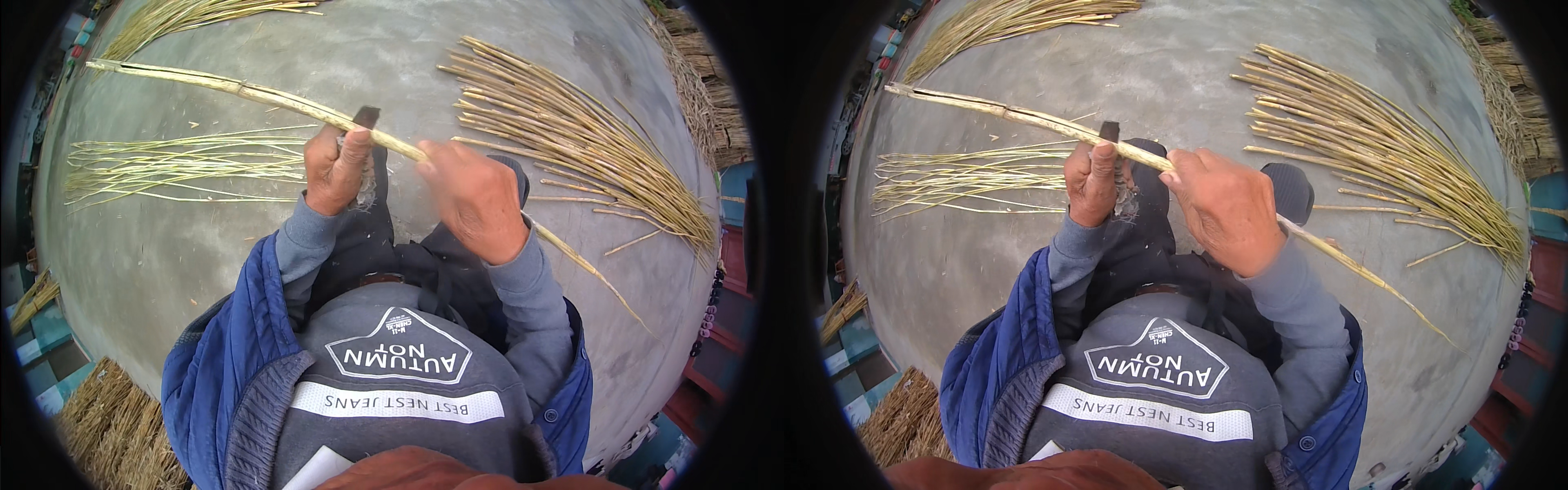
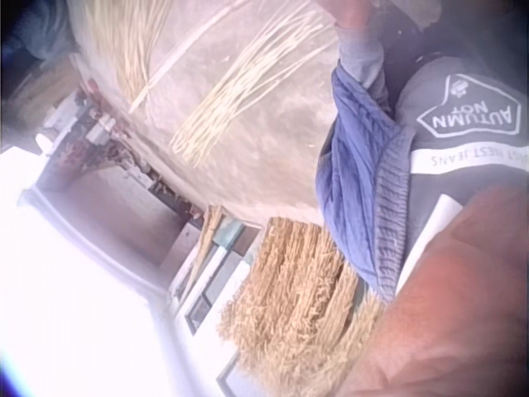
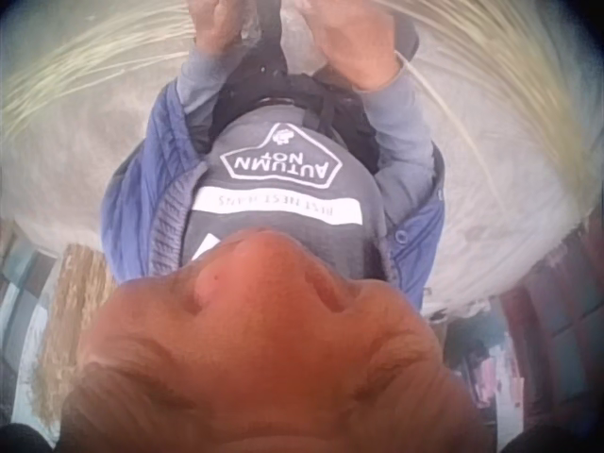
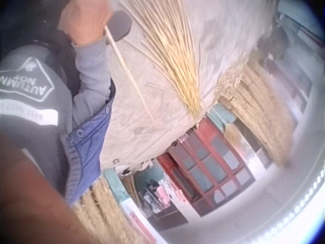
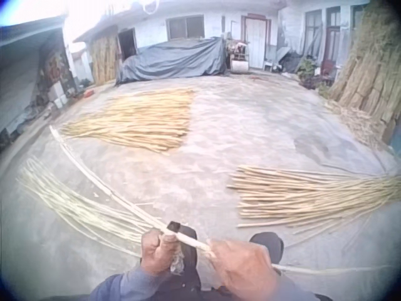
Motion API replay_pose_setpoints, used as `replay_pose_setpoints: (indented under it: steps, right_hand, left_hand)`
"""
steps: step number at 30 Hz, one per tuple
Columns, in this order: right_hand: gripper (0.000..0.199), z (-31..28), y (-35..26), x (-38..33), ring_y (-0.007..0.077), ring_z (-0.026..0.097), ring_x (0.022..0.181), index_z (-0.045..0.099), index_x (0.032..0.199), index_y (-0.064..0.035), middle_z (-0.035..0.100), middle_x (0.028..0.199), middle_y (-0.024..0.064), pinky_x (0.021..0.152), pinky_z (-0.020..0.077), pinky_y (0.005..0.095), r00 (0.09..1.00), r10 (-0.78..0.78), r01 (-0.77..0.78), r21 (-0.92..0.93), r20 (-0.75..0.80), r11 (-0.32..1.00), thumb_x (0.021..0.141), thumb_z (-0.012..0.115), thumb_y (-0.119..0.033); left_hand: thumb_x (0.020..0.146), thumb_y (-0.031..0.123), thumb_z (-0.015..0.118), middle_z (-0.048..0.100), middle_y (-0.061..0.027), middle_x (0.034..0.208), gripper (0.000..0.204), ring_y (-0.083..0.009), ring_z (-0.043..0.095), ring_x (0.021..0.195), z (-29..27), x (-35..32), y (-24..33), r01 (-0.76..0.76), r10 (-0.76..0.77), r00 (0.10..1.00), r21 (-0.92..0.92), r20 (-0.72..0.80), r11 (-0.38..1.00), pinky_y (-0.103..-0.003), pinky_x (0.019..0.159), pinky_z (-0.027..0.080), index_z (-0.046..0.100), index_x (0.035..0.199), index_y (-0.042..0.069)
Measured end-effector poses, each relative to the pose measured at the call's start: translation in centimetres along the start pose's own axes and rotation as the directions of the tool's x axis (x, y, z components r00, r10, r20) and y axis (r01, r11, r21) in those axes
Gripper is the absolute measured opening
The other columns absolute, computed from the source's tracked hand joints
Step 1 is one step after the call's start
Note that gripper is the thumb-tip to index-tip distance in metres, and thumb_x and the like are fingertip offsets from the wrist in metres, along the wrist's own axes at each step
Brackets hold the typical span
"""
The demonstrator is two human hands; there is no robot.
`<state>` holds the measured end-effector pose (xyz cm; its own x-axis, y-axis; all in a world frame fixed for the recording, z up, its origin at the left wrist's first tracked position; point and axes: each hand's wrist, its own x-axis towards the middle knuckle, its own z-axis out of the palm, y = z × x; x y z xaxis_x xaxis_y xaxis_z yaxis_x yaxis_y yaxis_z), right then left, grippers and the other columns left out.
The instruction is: The person sits on a concrete floor and uses a small knife to split long dried sticks into thin strips. They hold each stick with one hand and draw the knife along its length to peel off fibers, then place the processed pieces into a pile on the floor.
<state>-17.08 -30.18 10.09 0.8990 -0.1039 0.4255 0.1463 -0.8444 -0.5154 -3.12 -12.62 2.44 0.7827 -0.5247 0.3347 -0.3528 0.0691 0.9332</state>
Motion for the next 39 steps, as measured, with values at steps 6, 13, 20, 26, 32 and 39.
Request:
replay_pose_setpoints:
  steps: [6, 13, 20, 26, 32, 39]
  right_hand:
    - [0.014, 0.4, -0.3, 0.2, 0.0384, 0.064, 0.074, 0.065, 0.104, -0.0047, 0.063, 0.085, 0.015, 0.06, 0.0477, 0.0466, 1.0, -0.006, 0.008, 0.098, -0.026, 0.995, 0.099, 0.069, -0.017]
    - [0.013, 0.5, -0.5, 0.6, 0.0392, 0.065, 0.074, 0.062, 0.099, -0.0056, 0.064, 0.085, 0.0152, 0.059, 0.0476, 0.0469, 0.999, 0.053, -0.053, 0.078, -0.001, 0.996, 0.101, 0.067, -0.017]
    - [0.016, 0.8, -1.1, 0.2, 0.0401, 0.064, 0.071, 0.058, 0.092, -0.0062, 0.062, 0.079, 0.0154, 0.059, 0.0469, 0.0481, 0.998, 0.021, -0.027, 0.11, 0.054, 0.994, 0.103, 0.063, -0.018]
    - [0.016, 1.2, -1.2, 0.1, 0.04, 0.064, 0.07, 0.058, 0.093, -0.0053, 0.062, 0.079, 0.0149, 0.058, 0.0473, 0.0479, 0.999, 0.019, -0.022, 0.074, 0.051, 0.997, 0.103, 0.062, -0.016]
    - [0.013, 2.0, -1.6, 0.0, 0.0397, 0.064, 0.07, 0.059, 0.096, -0.0057, 0.063, 0.08, 0.0147, 0.059, 0.0482, 0.0473, 0.999, -0.03, 0.027, 0.083, 0.034, 0.996, 0.102, 0.064, -0.016]
    - [0.017, -0.1, -0.2, 0.2, 0.0397, 0.069, 0.079, 0.069, 0.114, -0.0028, 0.071, 0.095, 0.0171, 0.066, 0.0545, 0.043, 0.998, 0.023, -0.028, 0.094, 0.05, 0.995, 0.098, 0.068, -0.009]
  left_hand:
    - [0.112, 0.05, 0.049, 0.062, -0.0075, 0.07, 0.055, -0.0133, 0.06, 0.057, -0.5, 0.2, 0.2, -0.046, 0.042, 0.999, -0.14, -0.03, 0.989, -0.027, 0.053, 0.049, 0.061, 0.1, -0.001]
    - [0.109, 0.047, 0.058, 0.064, -0.0079, 0.074, 0.051, -0.0119, 0.061, 0.061, 1.3, -1.4, -1.0, 0.035, -0.038, 0.99, -0.026, -0.137, 0.999, -0.028, 0.052, 0.049, 0.059, 0.098, -0.003]
    - [0.106, 0.049, 0.063, 0.063, -0.004, 0.074, 0.057, -0.0103, 0.06, 0.062, 3.7, -2.6, 0.1, 0.05, -0.078, 0.988, -0.199, -0.136, 0.979, -0.027, 0.054, 0.047, 0.061, 0.117, -0.006]
    - [0.111, 0.045, 0.055, 0.064, -0.0086, 0.072, 0.051, -0.0196, 0.062, 0.062, 1.3, -1.5, 0.4, -0.115, 0.107, 0.992, 0.129, 0.065, 0.985, -0.035, 0.057, 0.048, 0.064, 0.098, -0.003]
    - [0.116, 0.047, 0.036, 0.059, -0.0065, 0.079, 0.06, -0.0156, 0.055, 0.072, 4.0, -3.7, -1.6, -0.214, 0.217, 0.975, 0.052, -0.056, 0.975, -0.035, 0.061, 0.042, 0.058, 0.085, 0.001]
    - [0.112, 0.055, 0.044, 0.064, -0.0085, 0.068, 0.061, -0.014, 0.062, 0.055, -3.6, 1.4, 0.3, 0.024, -0.069, 0.961, -0.167, -0.266, 0.986, -0.026, 0.051, 0.05, 0.061, 0.088, 0.002]
